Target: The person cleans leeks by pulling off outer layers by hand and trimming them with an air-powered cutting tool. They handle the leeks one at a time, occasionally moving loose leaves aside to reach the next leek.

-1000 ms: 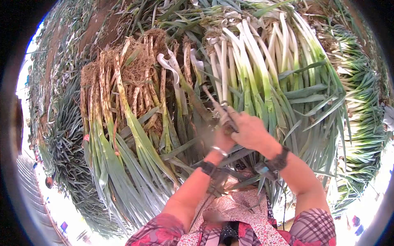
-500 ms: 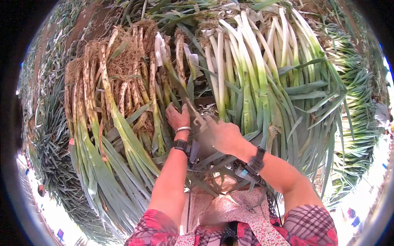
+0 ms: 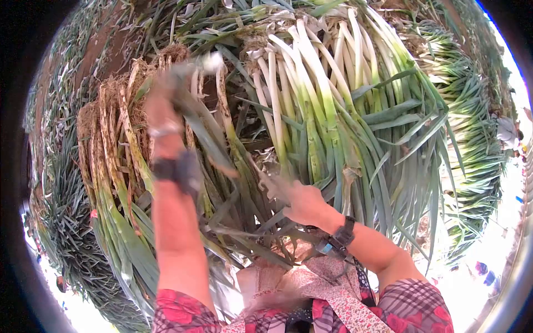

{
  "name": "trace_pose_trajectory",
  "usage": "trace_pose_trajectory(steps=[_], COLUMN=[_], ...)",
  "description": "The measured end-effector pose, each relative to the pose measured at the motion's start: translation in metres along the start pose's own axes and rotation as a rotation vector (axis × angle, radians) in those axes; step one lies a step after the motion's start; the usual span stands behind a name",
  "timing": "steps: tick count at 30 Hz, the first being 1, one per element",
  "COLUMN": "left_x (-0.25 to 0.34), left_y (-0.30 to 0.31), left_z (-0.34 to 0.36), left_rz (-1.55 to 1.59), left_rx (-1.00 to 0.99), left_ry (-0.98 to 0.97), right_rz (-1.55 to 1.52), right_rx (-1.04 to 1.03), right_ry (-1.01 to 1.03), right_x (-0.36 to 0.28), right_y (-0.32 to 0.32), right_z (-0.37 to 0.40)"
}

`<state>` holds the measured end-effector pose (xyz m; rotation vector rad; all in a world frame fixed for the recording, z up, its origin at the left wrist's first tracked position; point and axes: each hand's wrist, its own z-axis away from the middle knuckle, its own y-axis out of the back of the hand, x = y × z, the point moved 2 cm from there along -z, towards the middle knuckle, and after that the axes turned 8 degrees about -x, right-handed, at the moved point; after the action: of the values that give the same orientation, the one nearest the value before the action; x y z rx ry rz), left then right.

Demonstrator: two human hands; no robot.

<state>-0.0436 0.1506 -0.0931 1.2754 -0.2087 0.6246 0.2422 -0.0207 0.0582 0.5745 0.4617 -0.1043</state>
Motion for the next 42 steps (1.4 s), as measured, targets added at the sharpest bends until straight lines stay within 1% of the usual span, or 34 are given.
trace_pose_trajectory(steps=[2,3,5,6,7,8,9,10,11,12,13,14,15,16,17,19,21,23,24,27,29,31,32,34,35,36,37,38,39,40,42], left_x=[-0.004,-0.002,-0.009,-0.013,-0.012,0.003,0.001,-0.005,-0.01,-0.011,-0.009,0.001,0.01,0.014,0.015,0.019,0.02,0.012,0.003,0.011,0.013,0.014,0.013,0.016,0.018,0.02,0.02,0.021,0.022,0.018,0.011], left_y=[0.054,0.078,0.103,0.082,0.047,0.016,-0.022,-0.053,-0.081,-0.101,-0.115,-0.113,-0.11,-0.109,-0.112,-0.108,-0.105,-0.107,-0.114,-0.101,-0.103,-0.106,-0.105,-0.104,-0.104,-0.104,-0.104,-0.102,-0.1,-0.104,-0.114], left_z=[-0.034,-0.044,-0.042,-0.021,0.018,0.063,0.1,0.132,0.155,0.173,0.183,0.184,0.183,0.181,0.177,0.166,0.151,0.136,0.131,0.131,0.141,0.149,0.153,0.152,0.154,0.156,0.159,0.163,0.166,0.17,0.177], left_rz=[0.322,0.486,0.797,0.441,0.081,0.318,0.434,0.459,0.383,0.324,0.268,0.274,0.257,0.236,0.239,0.273,0.271,0.064,0.015,-0.032,-0.015,0.063,0.049,0.024,0.0,-0.05,-0.05,-0.08,-0.11,-0.106,-0.047], left_rx=[0.282,0.425,0.708,0.463,0.212,0.28,0.173,0.034,-0.097,-0.088,-0.08,-0.085,-0.079,-0.072,-0.07,0.101,0.125,-0.072,-0.102,-0.16,-0.128,-0.203,-0.217,-0.187,-0.167,-0.119,-0.118,-0.092,-0.066,-0.065,-0.074], left_ry=[-0.163,-0.244,-0.389,-0.043,0.291,0.409,0.415,0.289,0.363,0.361,0.355,0.364,0.413,0.459,0.464,0.383,0.368,0.495,0.511,0.5,0.493,0.576,0.567,0.565,0.569,0.547,0.547,0.48,0.415,0.401,0.434], right_rz=[-0.044,-0.044,-0.048,-0.058,-0.037,-0.013,-0.019,0.011,0.043,0.08,0.083,0.087,0.091,0.127,0.131,0.096,0.095,0.095,0.092,0.076,0.059,0.056,0.056,0.09,0.086,0.086,0.088,0.119,0.12,0.102,0.085], right_rx=[0.085,0.084,-0.024,-0.041,-0.048,-0.051,-0.062,0.009,0.078,-0.002,-0.01,-0.059,-0.11,-0.151,-0.155,-0.05,-0.011,0.026,0.017,-0.016,-0.035,0.05,0.056,0.134,0.135,0.172,0.21,0.214,0.216,0.237,0.258], right_ry=[0.059,0.059,0.05,0.066,0.032,-0.003,0.008,-0.008,-0.027,0.009,0.005,0.038,0.071,0.029,0.031,0.039,0.058,0.073,0.065,0.045,0.028,0.037,0.039,0.016,0.015,0.04,0.066,0.071,0.074,0.09,0.105], right_x=[-0.001,-0.004,-0.015,-0.018,-0.018,-0.017,-0.013,-0.007,-0.003,-0.006,-0.008,-0.009,-0.012,-0.015,-0.015,-0.015,-0.014,-0.014,-0.015,-0.023,-0.024,-0.019,-0.018,-0.015,-0.013,-0.011,-0.012,-0.012,-0.014,-0.018,-0.02], right_y=[0.0,0.003,0.008,0.007,0.007,0.007,0.005,0.005,0.004,0.0,-0.006,-0.011,-0.016,-0.014,-0.014,-0.015,-0.014,-0.015,-0.017,-0.013,-0.012,-0.015,-0.014,-0.007,-0.004,0.0,0.006,0.012,0.016,0.021,0.019], right_z=[-0.001,-0.001,0.002,0.001,0.0,-0.004,-0.009,-0.012,-0.014,-0.013,-0.014,-0.015,-0.015,-0.023,-0.03,-0.042,-0.05,-0.05,-0.046,-0.03,-0.029,-0.041,-0.048,-0.067,-0.075,-0.083,-0.091,-0.097,-0.097,-0.096,-0.09])
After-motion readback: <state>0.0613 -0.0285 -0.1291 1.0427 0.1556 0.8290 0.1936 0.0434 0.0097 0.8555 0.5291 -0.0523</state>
